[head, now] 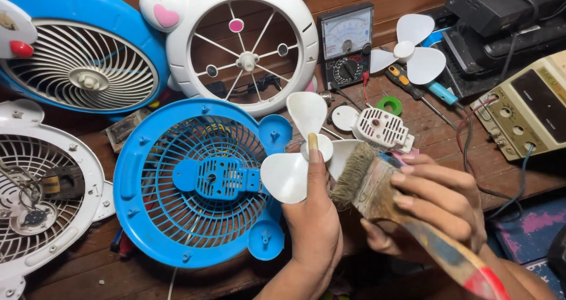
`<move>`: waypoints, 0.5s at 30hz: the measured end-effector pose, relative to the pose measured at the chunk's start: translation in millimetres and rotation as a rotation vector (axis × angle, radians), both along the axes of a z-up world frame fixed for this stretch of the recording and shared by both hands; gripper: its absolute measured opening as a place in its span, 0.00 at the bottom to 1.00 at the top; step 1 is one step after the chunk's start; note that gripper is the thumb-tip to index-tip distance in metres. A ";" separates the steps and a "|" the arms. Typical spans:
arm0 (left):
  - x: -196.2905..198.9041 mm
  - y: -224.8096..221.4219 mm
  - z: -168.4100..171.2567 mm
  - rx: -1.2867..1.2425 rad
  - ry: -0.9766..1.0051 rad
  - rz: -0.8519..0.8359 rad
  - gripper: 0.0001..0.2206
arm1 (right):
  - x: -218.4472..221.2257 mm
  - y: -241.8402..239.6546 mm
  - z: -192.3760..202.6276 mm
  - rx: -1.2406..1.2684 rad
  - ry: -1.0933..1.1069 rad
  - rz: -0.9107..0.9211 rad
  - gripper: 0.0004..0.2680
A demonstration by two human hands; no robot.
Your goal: Disassembling a small electric fan with a screwdriver and cleaning the blades with a brush.
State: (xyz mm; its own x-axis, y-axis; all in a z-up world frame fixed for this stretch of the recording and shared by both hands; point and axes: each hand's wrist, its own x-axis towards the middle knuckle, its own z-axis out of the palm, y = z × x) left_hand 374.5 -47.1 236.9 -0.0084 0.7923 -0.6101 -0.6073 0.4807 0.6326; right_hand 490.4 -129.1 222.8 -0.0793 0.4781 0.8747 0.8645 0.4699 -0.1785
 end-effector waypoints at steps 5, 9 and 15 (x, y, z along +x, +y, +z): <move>-23.1 7.1 -15.7 0.214 0.066 -0.153 0.19 | 62.0 -17.2 -18.2 -0.136 0.120 -0.345 0.21; -38.7 -5.7 -30.6 0.340 0.275 -0.424 0.17 | 46.7 -4.6 -10.1 0.079 0.485 -0.232 0.20; -41.9 -21.0 -43.2 0.477 0.402 -0.462 0.22 | 10.0 1.9 -3.1 -0.090 0.542 -0.184 0.25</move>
